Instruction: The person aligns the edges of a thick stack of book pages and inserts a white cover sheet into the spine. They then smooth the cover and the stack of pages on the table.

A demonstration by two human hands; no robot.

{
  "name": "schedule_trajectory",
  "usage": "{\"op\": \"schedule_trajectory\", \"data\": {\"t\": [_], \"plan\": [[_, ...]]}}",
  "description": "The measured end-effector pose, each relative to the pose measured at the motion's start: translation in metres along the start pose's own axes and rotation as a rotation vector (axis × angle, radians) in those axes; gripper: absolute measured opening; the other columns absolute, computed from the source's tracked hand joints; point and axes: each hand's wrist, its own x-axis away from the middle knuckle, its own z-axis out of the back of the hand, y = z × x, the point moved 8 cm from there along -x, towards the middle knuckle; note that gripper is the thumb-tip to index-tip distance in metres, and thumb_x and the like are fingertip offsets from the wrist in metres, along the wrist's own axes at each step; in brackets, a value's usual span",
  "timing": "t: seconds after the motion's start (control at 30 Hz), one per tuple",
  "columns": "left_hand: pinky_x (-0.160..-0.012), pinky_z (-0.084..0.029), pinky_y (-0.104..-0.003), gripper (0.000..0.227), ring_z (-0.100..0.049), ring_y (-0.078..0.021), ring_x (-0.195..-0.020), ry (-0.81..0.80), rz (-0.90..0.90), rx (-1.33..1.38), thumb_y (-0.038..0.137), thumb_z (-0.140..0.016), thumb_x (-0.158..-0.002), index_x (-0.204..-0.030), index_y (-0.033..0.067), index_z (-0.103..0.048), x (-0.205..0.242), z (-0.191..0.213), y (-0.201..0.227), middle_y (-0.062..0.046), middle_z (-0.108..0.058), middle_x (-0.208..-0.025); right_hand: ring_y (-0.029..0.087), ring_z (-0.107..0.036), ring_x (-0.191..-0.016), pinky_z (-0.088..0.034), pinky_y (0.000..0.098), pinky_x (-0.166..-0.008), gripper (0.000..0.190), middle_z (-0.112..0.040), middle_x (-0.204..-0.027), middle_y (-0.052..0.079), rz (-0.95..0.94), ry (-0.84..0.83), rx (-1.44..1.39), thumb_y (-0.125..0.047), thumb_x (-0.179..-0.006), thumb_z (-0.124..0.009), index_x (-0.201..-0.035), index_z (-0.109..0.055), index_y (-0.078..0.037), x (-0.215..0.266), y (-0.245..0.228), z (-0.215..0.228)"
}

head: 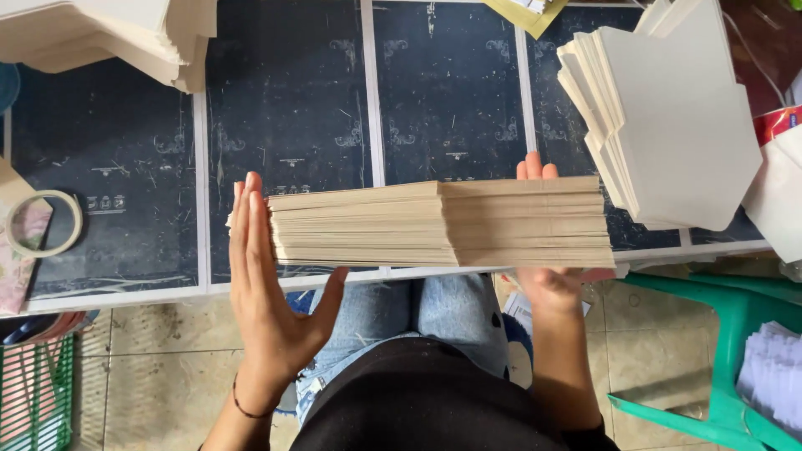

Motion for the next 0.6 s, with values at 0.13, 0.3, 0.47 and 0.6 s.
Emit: {"op": "schedule_trajectory", "data": {"t": [0.13,0.3,0.47,0.6], "plan": [[-0.145,-0.040,-0.062,0.090,-0.025,-0.0459,-0.178,0.009,0.023,0.103,0.014,-0.078,-0.110,-0.178,0.0116,-0.019,0.001,0.002,-0.001,-0.022,-0.019,-0.187,0.037,-0.003,-0.179,0.000,0.0646,-0.150,0.105,-0.002,-0.189,0.019,0.093,0.101,0.060,-0.036,-0.097,-0.074,-0.178,-0.012,-0.011,0.002,-0.007,0.017],[-0.144,-0.045,-0.056,0.088,-0.027,-0.0429,-0.178,0.010,0.028,0.214,0.010,-0.078,-0.110,-0.177,0.0125,-0.022,-0.007,0.006,0.000,-0.021,-0.022,-0.185,0.041,-0.004,-0.179,-0.005,0.0677,-0.146,0.110,-0.005,-0.188,0.020,0.035,0.054,0.069,-0.047,-0.094,-0.076,-0.178,-0.014,-0.014,-0.002,-0.004,0.028],[-0.145,-0.033,-0.060,0.092,-0.020,-0.0453,-0.179,0.011,0.026,0.121,0.019,-0.077,-0.111,-0.178,0.0092,-0.015,-0.006,0.003,0.003,-0.022,-0.020,-0.186,0.034,-0.006,-0.179,-0.001,0.0642,-0.150,0.087,-0.009,-0.189,0.018,0.122,0.071,0.048,-0.042,-0.110,-0.063,-0.179,-0.018,-0.015,0.000,-0.009,0.006],[-0.148,-0.017,-0.066,0.091,-0.020,-0.0438,-0.177,-0.020,0.036,0.045,0.030,-0.077,-0.109,-0.175,0.0043,-0.020,-0.004,-0.002,0.008,-0.019,-0.025,-0.185,0.031,-0.014,-0.178,-0.010,0.0664,-0.149,0.082,-0.015,-0.188,0.012,0.129,0.085,0.054,-0.040,-0.111,-0.061,-0.179,-0.021,-0.017,0.003,-0.002,0.005]]}}
